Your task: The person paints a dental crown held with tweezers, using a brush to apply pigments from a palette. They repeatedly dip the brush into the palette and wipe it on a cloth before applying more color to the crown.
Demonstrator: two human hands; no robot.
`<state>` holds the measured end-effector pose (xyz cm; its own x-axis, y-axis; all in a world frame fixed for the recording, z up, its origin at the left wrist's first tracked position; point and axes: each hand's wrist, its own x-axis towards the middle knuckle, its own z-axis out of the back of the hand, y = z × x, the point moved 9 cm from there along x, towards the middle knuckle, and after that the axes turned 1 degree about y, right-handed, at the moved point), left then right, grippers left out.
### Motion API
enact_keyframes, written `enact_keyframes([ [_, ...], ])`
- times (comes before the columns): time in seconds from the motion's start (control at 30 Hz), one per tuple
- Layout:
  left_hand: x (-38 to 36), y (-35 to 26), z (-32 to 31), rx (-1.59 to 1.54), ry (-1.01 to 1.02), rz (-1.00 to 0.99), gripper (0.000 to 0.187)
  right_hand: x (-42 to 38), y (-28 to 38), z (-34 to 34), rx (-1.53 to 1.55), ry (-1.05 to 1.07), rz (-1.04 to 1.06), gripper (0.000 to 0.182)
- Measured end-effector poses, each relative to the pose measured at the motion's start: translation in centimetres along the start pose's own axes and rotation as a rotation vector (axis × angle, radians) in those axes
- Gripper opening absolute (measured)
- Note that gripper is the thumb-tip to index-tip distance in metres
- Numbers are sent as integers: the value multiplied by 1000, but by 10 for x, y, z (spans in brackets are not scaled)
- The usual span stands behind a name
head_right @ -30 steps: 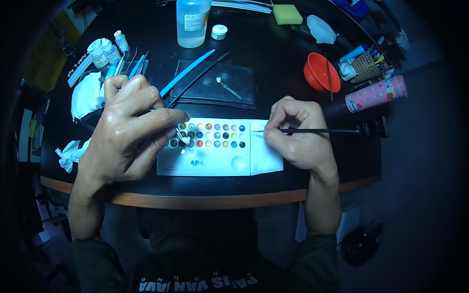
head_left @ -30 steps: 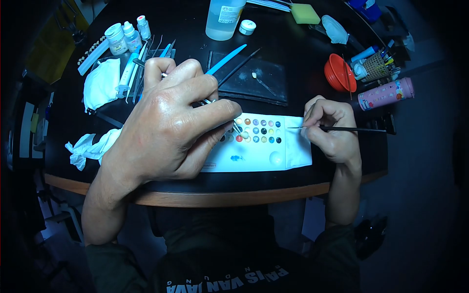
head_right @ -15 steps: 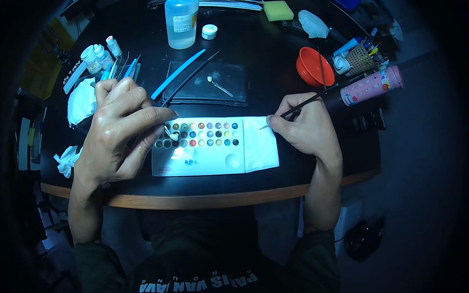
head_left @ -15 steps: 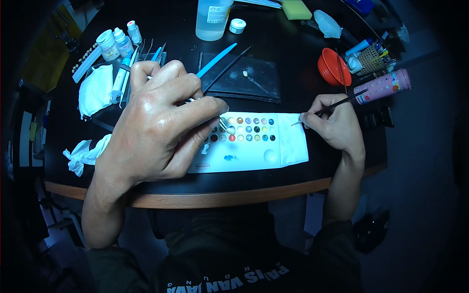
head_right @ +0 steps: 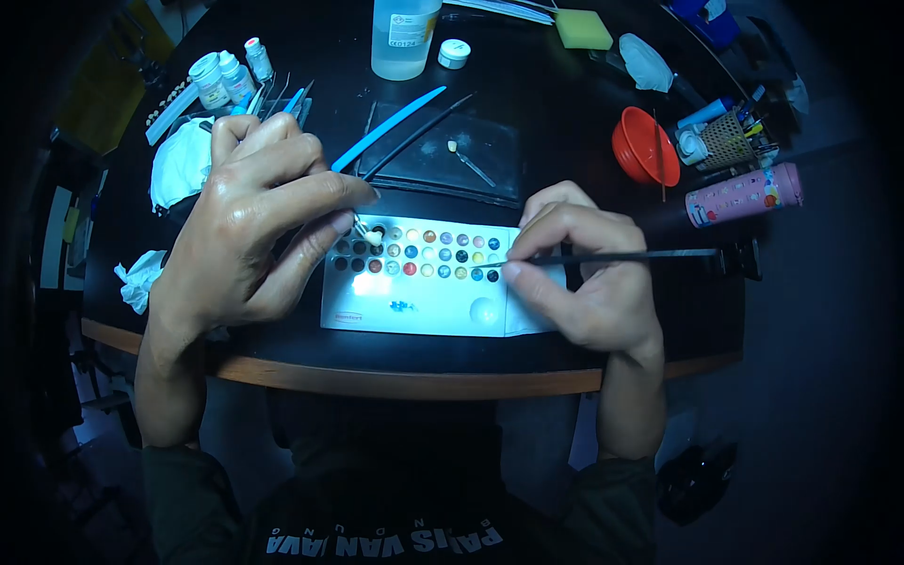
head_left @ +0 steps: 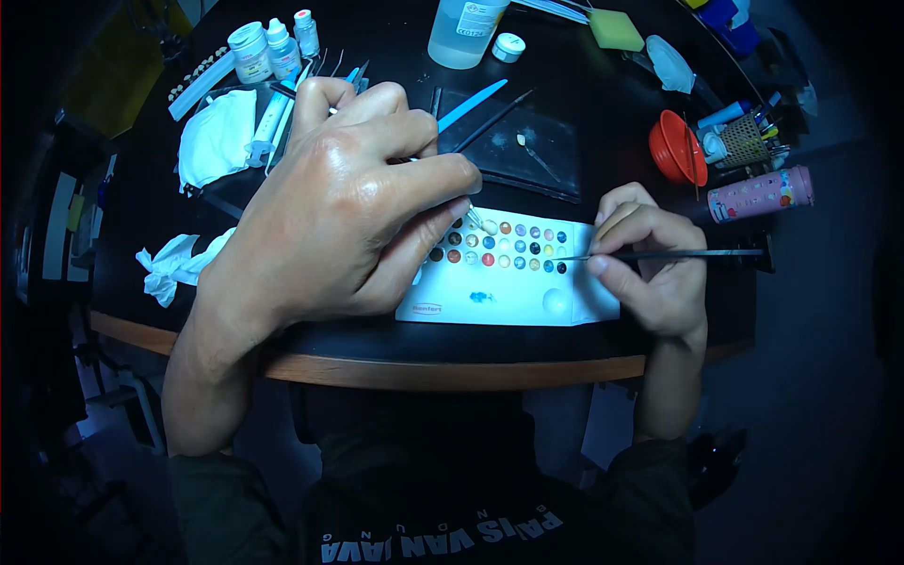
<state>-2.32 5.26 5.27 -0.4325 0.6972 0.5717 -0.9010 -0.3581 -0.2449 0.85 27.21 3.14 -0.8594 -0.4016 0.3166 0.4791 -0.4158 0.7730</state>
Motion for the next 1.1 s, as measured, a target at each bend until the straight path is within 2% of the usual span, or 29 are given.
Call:
enact_keyframes([
  [0.07, 0, 1, 0, 3, -1, 3, 19, 6, 10, -14, -52, 69, 88, 10],
  [0.23, 1, -1, 1, 13, 9, -3, 18, -1, 2, -3, 19, 197, 48, 10],
  [0.47, 3, -3, 0, 11, 25, -7, 17, -4, -3, -15, -6, 259, -15, 10],
  [0.77, 2, -3, -3, 16, 34, -5, 18, -4, -1, -14, 15, 237, 6, 9],
  [0.87, 2, -3, -4, 20, 47, -6, 18, -6, -5, -17, 21, 227, -72, 9],
  [1.1, 2, -3, -4, 8, 37, -2, 18, -3, -1, -13, -10, 250, -3, 9],
])
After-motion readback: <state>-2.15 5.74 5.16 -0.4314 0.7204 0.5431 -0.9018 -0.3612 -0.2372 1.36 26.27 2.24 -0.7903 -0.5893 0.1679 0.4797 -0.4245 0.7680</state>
